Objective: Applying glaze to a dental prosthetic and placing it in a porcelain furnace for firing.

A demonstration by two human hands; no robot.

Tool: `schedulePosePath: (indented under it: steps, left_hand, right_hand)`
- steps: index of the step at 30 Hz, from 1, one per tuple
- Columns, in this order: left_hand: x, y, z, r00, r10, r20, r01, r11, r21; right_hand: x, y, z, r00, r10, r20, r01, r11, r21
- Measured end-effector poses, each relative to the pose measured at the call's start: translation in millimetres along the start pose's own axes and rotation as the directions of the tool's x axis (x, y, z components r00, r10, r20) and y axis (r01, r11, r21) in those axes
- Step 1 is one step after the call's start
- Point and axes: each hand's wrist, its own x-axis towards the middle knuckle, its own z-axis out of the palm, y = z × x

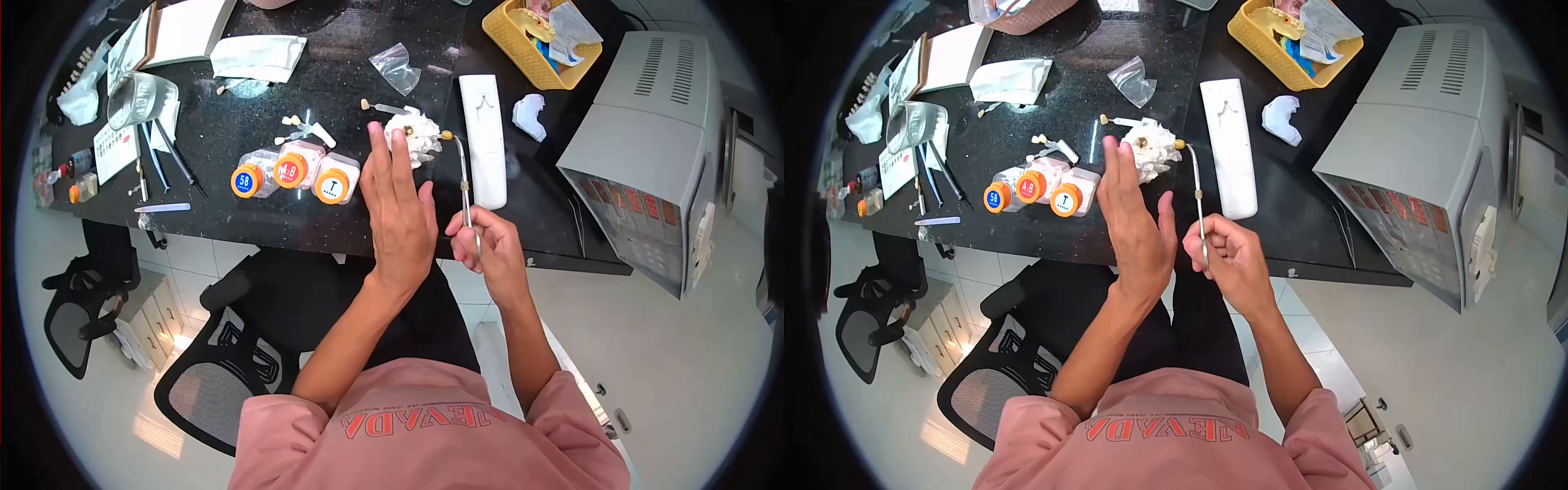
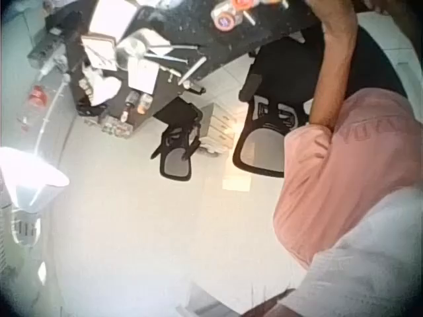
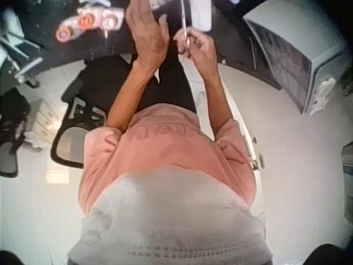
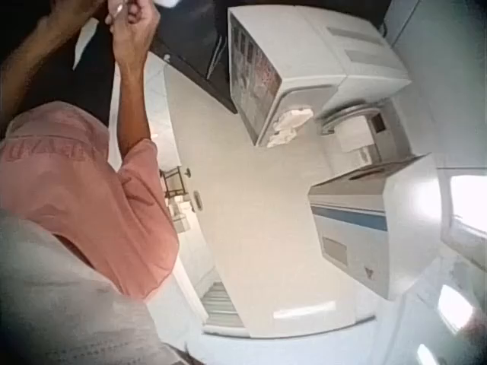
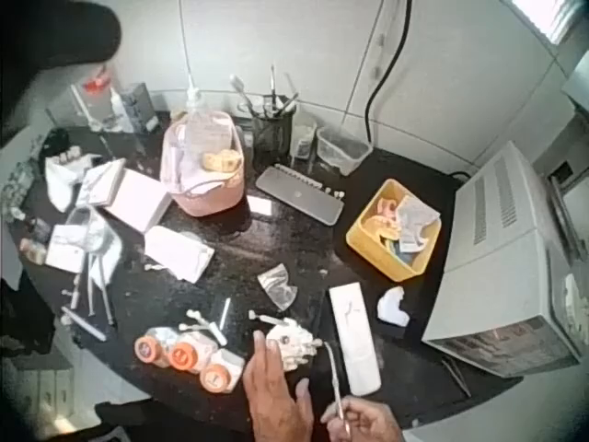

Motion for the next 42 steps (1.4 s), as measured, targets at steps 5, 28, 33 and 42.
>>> schedulePosePath:
  steps: [5,28,33,42]
  left_hand:
    - [5.0,9.1,1.0,0.997,-0.075,0.013,0.075,0.997,0.017]
    - [29.0,9.9,-25.4,0.859,0.265,0.439,-0.398,0.883,0.247]
    - [10.0,6.7,-10.8,0.937,0.25,0.245,-0.299,0.935,0.191]
    - [12.4,0.2,8.2,0.988,0.149,-0.045,-0.142,0.982,0.128]
  right_hand:
    - [-10.2,-2.9,-9.6,1.0,0.015,0.015,-0.016,0.998,0.056]
    - [-8.9,0.5,-34.5,1.0,0.016,0.02,-0.018,0.996,0.092]
    - [-9.0,-1.7,-39.0,1.0,0.015,0.021,-0.017,0.996,0.093]
    - [-8.2,-0.9,-39.8,0.999,0.015,0.03,-0.018,0.993,0.116]
